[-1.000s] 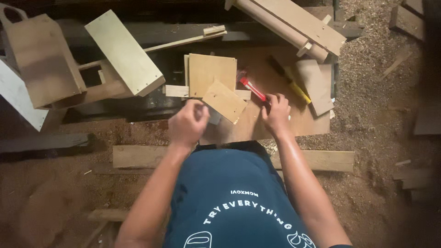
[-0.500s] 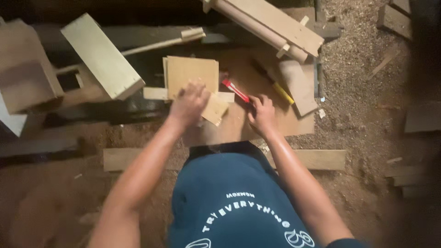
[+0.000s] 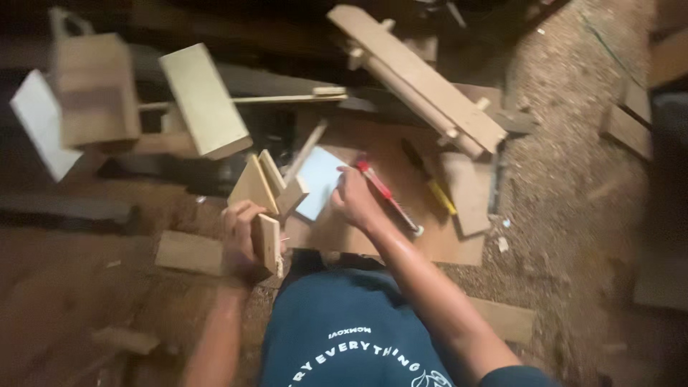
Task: The person assembles a small wooden structure by aligning and hammering nails into wooden pieces. They repeatedly reposition and adjust the components to ensure proper alignment before securing them with a hammer.
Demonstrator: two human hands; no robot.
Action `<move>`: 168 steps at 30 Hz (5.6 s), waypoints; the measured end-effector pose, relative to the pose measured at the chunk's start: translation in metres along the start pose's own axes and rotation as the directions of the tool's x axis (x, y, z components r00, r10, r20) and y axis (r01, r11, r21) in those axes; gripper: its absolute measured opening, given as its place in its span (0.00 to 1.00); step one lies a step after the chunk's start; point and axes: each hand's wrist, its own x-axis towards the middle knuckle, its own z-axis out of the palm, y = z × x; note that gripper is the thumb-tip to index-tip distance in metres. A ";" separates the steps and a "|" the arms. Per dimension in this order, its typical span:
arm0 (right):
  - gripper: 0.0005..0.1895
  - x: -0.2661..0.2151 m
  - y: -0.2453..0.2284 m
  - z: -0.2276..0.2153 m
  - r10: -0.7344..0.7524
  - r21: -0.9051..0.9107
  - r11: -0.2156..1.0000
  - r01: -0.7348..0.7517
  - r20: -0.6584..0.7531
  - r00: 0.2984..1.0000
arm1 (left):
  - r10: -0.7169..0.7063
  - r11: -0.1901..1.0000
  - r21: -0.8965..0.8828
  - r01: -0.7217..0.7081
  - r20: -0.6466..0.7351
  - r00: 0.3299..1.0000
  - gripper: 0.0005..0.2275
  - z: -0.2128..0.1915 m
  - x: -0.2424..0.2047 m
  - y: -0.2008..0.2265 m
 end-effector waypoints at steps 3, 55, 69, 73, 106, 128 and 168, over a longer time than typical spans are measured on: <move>0.38 0.024 -0.026 0.005 0.057 -0.254 0.967 -0.007 0.189 0.980 | -0.097 0.992 0.072 0.101 -0.059 0.994 0.21 -0.019 -0.030 0.005; 0.16 -0.045 0.036 -0.035 0.280 -0.053 0.948 -0.313 -0.323 0.904 | -0.337 0.789 0.084 0.609 0.888 0.314 0.20 0.015 0.084 -0.025; 0.18 -0.088 0.056 -0.030 0.245 -0.106 0.951 -0.291 -0.319 0.916 | -0.227 0.871 0.066 0.487 0.933 0.279 0.17 0.078 0.133 -0.017; 0.19 -0.078 0.069 -0.032 0.265 -0.082 0.951 -0.299 -0.286 0.921 | -0.324 0.826 0.129 0.549 0.905 0.274 0.16 0.083 0.127 -0.021; 0.25 -0.183 0.089 -0.006 0.548 0.727 0.565 -0.390 0.024 0.836 | -0.282 0.945 0.118 0.304 0.765 0.579 0.17 0.191 0.071 -0.031; 0.27 -0.170 0.062 -0.027 0.471 0.252 0.856 -0.452 -0.017 0.882 | -0.239 0.944 0.005 0.330 0.702 0.671 0.15 0.172 0.075 -0.032; 0.28 -0.168 0.086 -0.018 0.568 0.405 0.749 -0.525 0.017 0.823 | 0.106 0.952 0.193 -0.239 0.523 0.846 0.50 0.164 -0.010 -0.043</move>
